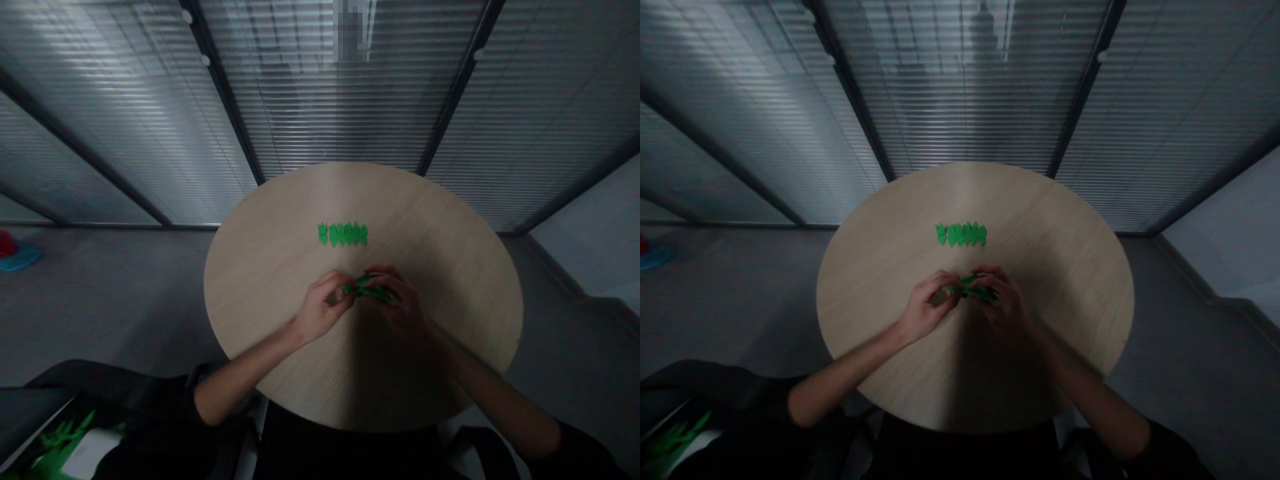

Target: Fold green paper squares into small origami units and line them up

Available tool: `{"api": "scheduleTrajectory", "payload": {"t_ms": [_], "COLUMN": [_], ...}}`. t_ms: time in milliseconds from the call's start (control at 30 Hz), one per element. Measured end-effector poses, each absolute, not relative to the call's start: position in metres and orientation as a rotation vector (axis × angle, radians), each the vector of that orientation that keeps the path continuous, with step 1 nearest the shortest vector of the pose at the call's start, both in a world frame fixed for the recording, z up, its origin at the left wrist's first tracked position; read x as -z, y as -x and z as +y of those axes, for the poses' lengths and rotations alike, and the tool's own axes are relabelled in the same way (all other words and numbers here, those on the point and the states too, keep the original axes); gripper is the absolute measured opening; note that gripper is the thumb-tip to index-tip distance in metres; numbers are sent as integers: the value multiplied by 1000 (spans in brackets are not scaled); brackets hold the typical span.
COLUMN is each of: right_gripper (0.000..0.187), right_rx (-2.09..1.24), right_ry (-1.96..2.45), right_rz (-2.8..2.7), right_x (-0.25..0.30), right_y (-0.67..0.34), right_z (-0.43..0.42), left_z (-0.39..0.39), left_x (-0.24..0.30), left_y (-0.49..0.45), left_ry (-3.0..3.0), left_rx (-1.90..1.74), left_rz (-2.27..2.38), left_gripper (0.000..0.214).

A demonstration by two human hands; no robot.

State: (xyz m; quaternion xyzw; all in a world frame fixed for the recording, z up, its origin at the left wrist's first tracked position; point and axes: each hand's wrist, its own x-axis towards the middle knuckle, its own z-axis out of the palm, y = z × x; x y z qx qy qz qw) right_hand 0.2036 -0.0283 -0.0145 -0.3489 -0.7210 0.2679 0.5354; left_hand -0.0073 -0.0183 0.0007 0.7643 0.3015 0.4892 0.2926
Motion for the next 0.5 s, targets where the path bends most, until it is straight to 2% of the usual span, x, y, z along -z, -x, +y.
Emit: {"api": "scheduleTrajectory", "payload": {"t_ms": [500], "right_gripper": [3], "right_rx": [-652], "right_ry": [869], "right_rz": [-1713], "right_x": [13], "right_y": [-202], "right_z": [-29], "left_z": [-19], "left_x": [-2], "left_y": [5], "left_ry": [-1832], "left_rx": [-1243], "left_rz": [878], "left_gripper": [6]}}
